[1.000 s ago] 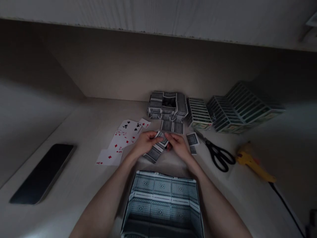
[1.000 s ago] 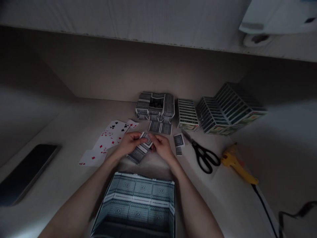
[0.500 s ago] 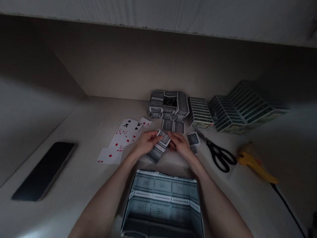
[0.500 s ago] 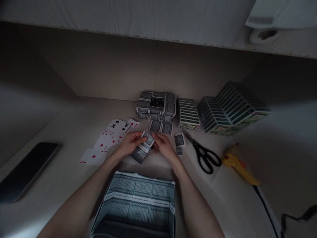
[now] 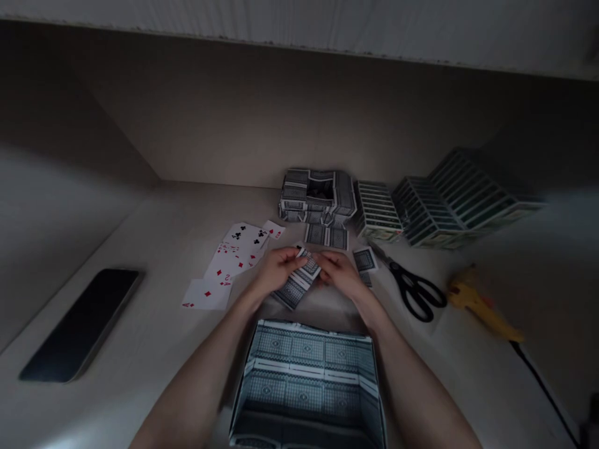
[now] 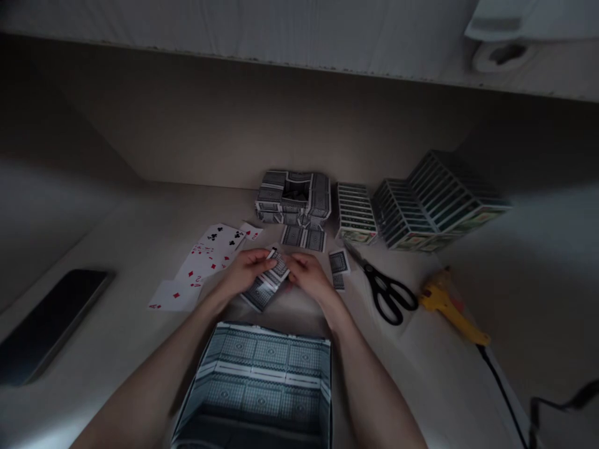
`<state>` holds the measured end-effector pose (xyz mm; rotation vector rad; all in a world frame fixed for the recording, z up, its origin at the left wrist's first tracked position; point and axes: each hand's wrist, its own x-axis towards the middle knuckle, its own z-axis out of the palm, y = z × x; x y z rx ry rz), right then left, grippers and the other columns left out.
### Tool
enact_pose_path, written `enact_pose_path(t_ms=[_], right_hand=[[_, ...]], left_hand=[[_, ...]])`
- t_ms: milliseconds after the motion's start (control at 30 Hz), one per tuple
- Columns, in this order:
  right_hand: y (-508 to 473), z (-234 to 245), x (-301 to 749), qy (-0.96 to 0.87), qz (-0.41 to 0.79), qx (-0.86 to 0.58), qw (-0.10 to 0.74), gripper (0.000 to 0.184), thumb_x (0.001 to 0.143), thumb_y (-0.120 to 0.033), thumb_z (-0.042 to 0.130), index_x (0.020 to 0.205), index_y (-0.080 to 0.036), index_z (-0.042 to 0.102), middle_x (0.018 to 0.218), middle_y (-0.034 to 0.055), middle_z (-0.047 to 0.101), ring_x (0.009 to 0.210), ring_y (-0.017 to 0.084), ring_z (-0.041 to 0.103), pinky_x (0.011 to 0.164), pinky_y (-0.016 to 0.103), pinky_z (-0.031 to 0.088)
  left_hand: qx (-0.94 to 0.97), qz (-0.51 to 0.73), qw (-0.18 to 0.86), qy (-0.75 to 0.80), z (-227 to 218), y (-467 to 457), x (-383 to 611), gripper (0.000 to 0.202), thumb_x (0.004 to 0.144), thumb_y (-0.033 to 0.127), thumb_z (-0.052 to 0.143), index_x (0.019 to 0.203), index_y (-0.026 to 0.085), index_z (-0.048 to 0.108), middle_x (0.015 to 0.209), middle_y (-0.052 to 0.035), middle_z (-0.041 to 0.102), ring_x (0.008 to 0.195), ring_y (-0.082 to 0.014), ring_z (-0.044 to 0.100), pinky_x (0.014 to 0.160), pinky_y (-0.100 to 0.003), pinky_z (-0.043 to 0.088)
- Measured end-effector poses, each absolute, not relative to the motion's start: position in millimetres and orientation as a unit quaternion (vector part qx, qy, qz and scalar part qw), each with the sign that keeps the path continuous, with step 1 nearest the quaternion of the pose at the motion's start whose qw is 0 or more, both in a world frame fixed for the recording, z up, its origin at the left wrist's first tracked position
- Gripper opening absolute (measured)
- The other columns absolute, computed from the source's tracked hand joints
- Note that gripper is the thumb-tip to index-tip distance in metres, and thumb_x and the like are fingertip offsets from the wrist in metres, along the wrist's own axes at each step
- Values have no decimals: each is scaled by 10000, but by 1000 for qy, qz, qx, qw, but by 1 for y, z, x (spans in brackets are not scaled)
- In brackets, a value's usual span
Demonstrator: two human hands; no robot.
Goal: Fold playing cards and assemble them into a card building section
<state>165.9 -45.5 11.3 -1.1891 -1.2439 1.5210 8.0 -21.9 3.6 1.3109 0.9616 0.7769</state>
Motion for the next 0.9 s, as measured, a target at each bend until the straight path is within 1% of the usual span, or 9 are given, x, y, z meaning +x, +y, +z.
enact_pose_path(t_ms=[100,200,367,433,600,700,800,900], right_hand=[[-47,14,165,-490,607,-483,397,345,713,-459,550,533,-183,449,342,-98,322,303,64,328,354,217,399],[-48,15,165,-488,606,-495,387,345,712,-451,556,521,-177,467,320,-98,324,290,62,322,353,217,403],[-49,15,164,-482,611,-498,383,341,712,-458,552,532,-173,505,296,-100,320,270,61,289,352,228,411],[-50,16,163,-485,606,-500,383,349,711,-460,553,525,-167,515,299,-96,329,269,60,294,331,218,384],[-50,19,160,-479,600,-514,383,372,710,-464,551,492,-167,504,303,-84,338,261,59,291,275,199,261],[-49,18,160,-472,586,-519,405,370,709,-462,556,486,-173,494,311,-80,345,268,60,297,284,200,255],[-47,16,161,-474,557,-514,449,370,721,-463,548,494,-184,460,323,-82,341,281,63,325,304,197,271],[-46,12,160,-482,552,-496,465,317,727,-465,545,581,-195,465,336,-92,356,287,76,371,317,198,308]], left_hand=[[555,336,633,422,6,-24,9,296,660,416,598,683,121,582,577,25,534,496,-76,443,461,-185,326],[559,323,638,420,9,-25,9,284,633,396,625,651,118,572,553,35,508,481,-65,415,450,-178,309],[580,312,635,404,10,-25,8,273,623,379,636,674,116,586,562,36,503,496,-65,413,458,-175,304],[589,306,631,401,8,-25,7,273,633,382,628,680,116,589,565,32,506,499,-68,414,457,-177,306],[596,306,623,402,5,-25,9,266,635,373,629,706,118,608,570,24,534,505,-79,434,474,-189,333],[578,335,627,402,6,-26,14,254,643,367,625,696,120,604,585,21,551,518,-81,457,494,-191,351],[535,374,640,405,8,-27,19,261,664,385,603,675,126,578,569,26,548,483,-77,459,474,-196,355],[496,409,644,413,7,-26,22,252,668,389,598,692,141,561,558,30,551,459,-86,472,458,-211,373]])
